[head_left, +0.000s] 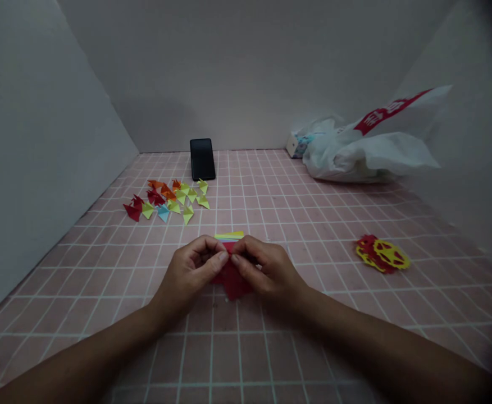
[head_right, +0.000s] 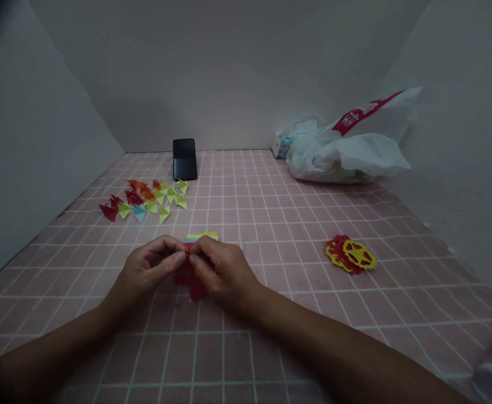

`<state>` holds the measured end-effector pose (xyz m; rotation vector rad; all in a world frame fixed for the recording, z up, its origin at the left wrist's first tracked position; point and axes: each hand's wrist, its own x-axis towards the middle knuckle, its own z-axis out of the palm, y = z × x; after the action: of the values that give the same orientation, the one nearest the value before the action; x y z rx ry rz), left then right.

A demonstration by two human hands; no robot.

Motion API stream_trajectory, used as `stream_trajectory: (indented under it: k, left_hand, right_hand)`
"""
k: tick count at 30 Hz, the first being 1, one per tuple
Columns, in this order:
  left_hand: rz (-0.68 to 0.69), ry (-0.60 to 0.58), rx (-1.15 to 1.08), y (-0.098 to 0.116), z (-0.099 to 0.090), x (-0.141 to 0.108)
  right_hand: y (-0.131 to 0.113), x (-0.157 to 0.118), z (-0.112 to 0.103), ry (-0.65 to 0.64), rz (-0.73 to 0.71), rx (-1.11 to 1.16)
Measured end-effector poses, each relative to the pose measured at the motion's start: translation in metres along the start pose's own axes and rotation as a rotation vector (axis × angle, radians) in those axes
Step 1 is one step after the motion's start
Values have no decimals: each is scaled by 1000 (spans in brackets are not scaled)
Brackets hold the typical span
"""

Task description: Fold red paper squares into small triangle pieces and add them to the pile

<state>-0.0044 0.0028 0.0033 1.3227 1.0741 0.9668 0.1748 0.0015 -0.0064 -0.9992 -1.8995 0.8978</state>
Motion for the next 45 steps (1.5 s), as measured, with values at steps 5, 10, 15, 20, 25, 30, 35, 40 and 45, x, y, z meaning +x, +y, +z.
stream_trajectory:
  k: [5, 10, 15, 20, 25, 30, 35, 40, 45]
  left_hand:
    - [-45, -13, -33, 0, 0, 0]
    - [-66, -18, -51, 1, 1, 0]
    - [-77, -24, -83, 0, 1, 0]
    - [-92, -75, -141, -4, 0, 0]
    - [-151, -101, -200, -6, 0, 0]
    - [-189, -100, -235, -5, 1, -1]
    - [-167, -74, -209, -3, 1, 0]
    - [-152, -60, -188, 0, 2, 0]
    - [-114, -14, -98, 4, 5, 1]
  right_hand:
    - [1, 0, 0, -4, -7, -19]
    - [3, 0, 1, -2, -30, -59]
    - [4, 0, 1, 5, -37, -71]
    - [4, 0, 2, 22, -52, -119]
    - [4, -1, 3, -3, -140, -204]
    - [5, -2, 5, -9, -185, -253]
    - [6, -2, 6, 10, -234, -254]
    - [6, -2, 7, 28, -246, -241]
    - [5, -3, 7, 29, -175, -203]
